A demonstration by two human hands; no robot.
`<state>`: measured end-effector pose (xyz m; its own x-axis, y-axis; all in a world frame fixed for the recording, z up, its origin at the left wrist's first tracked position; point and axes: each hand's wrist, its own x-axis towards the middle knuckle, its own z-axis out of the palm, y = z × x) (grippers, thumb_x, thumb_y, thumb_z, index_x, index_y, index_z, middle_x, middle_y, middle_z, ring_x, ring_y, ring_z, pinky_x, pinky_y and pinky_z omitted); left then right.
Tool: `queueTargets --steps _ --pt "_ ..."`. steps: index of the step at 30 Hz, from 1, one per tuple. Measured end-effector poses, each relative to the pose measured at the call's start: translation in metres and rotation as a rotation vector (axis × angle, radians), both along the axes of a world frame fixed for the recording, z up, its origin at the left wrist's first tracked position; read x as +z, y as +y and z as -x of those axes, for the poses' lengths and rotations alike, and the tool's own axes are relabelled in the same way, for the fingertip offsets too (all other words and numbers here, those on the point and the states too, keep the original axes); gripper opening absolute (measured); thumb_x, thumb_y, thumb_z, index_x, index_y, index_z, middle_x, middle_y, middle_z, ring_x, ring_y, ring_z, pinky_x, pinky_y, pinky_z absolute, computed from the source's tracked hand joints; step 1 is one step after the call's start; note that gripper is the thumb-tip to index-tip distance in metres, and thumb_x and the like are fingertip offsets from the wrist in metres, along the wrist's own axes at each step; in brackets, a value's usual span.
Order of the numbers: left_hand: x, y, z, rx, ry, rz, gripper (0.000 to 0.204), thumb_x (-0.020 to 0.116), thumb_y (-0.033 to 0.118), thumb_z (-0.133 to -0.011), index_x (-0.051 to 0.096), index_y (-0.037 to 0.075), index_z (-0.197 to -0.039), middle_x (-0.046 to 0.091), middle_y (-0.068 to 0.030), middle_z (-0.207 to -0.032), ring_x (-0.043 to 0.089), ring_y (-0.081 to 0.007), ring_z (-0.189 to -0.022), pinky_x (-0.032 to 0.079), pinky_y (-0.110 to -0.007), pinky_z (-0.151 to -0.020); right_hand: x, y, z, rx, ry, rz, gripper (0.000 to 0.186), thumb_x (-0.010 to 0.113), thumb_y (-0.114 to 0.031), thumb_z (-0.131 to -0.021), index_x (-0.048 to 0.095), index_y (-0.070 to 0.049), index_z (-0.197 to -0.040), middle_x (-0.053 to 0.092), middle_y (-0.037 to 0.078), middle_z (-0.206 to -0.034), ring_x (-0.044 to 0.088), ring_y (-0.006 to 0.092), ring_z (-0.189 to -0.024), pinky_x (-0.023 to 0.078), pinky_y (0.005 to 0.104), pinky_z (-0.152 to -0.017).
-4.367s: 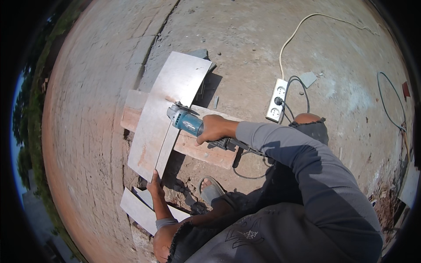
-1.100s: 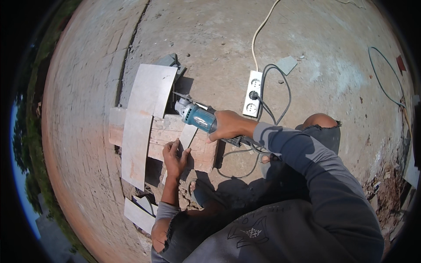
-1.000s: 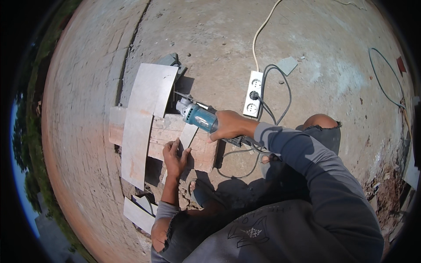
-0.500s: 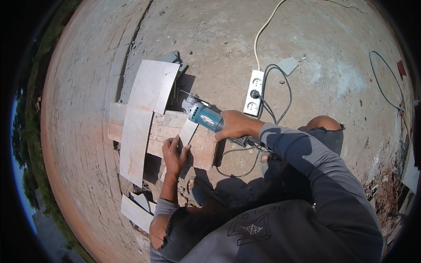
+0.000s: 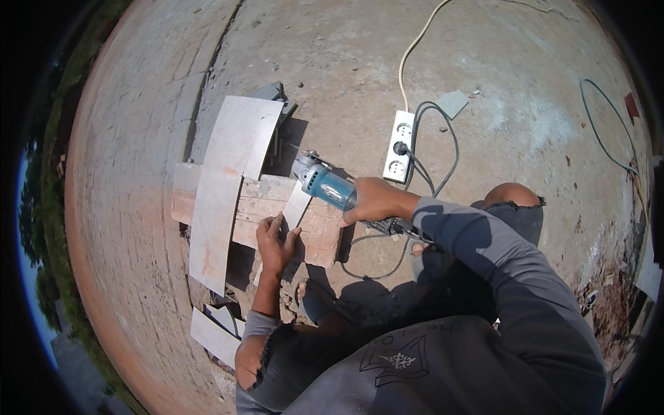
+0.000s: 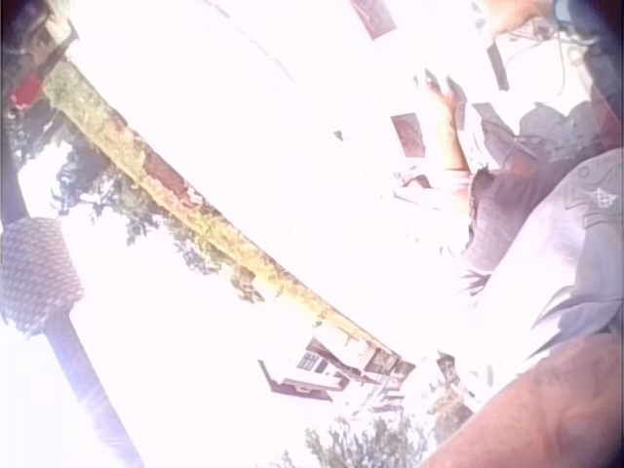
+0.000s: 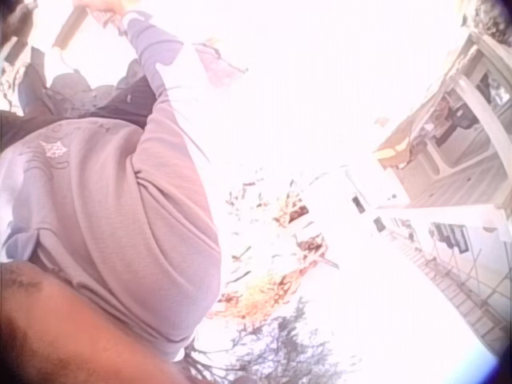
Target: The person uses an angle grinder to cut and shape ceramic tiles while working on the ground.
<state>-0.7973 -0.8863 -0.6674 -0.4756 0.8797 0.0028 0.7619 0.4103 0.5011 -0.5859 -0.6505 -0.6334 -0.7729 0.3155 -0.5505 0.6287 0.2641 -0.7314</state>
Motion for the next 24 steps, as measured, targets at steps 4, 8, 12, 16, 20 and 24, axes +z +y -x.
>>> queueTargets --steps 4,8,12,16,20,24 --pt "-0.002 -0.001 0.001 0.0 -0.021 -0.009 0.055 0.083 0.021 -0.073 0.065 -0.004 -0.118 0.058 -0.0181 -0.101 0.055 -0.0323 -0.093 0.046 -0.04 -0.083 0.002 0.001 0.01 -0.006 -0.001 -0.003 0.073 0.082 -0.05 -0.058 0.066 0.013 -0.092 0.068 0.028 -0.09 0.069 0.0377 -0.085 0.053 0.0392 -0.076" --pt "-0.006 -0.002 0.002 0.012 -0.042 -0.04 0.054 0.084 0.021 -0.073 0.065 -0.004 -0.117 0.058 -0.0178 -0.1 0.055 -0.0321 -0.091 0.046 -0.04 -0.081 0.002 0.002 0.023 -0.022 0.034 -0.011 0.07 0.082 -0.049 -0.059 0.067 0.01 -0.093 0.069 0.026 -0.088 0.068 0.0364 -0.081 0.052 0.0387 -0.074" --pt "-0.007 -0.003 0.002 0.007 -0.038 -0.035 0.054 0.084 0.02 -0.072 0.066 -0.003 -0.117 0.058 -0.0175 -0.098 0.055 -0.032 -0.091 0.046 -0.04 -0.081 0.002 0.005 0.035 -0.004 0.02 0.002 0.067 0.082 -0.048 -0.059 0.067 0.009 -0.091 0.069 0.025 -0.086 0.069 0.0354 -0.079 0.052 0.038 -0.072" --pt "-0.006 -0.002 0.002 -0.004 -0.008 -0.024 0.054 0.084 0.02 -0.072 0.065 -0.004 -0.117 0.058 -0.0175 -0.098 0.055 -0.0321 -0.091 0.046 -0.04 -0.081 0.005 0.007 0.038 0.005 0.014 0.011 0.067 0.082 -0.048 -0.059 0.067 0.009 -0.091 0.069 0.025 -0.086 0.069 0.035 -0.079 0.052 0.0378 -0.073" --pt "-0.004 -0.001 0.002 -0.008 0.009 -0.041 0.054 0.084 0.02 -0.072 0.065 -0.004 -0.117 0.058 -0.018 -0.099 0.055 -0.0325 -0.091 0.046 -0.04 -0.082 0.009 0.008 0.032 0.023 -0.024 0.011 0.069 0.082 -0.048 -0.06 0.066 0.01 -0.094 0.068 0.026 -0.087 0.069 0.0353 -0.081 0.052 0.0379 -0.074" --pt "-0.003 -0.001 0.002 -0.002 -0.019 -0.015 0.054 0.084 0.02 -0.072 0.065 -0.004 -0.117 0.058 -0.0188 -0.101 0.056 -0.033 -0.092 0.046 -0.04 -0.082 0.011 0.007 0.022 0.007 -0.021 0.007 0.076 0.082 -0.052 -0.059 0.066 0.013 -0.094 0.068 0.028 -0.091 0.069 0.0369 -0.084 0.053 0.0381 -0.076"
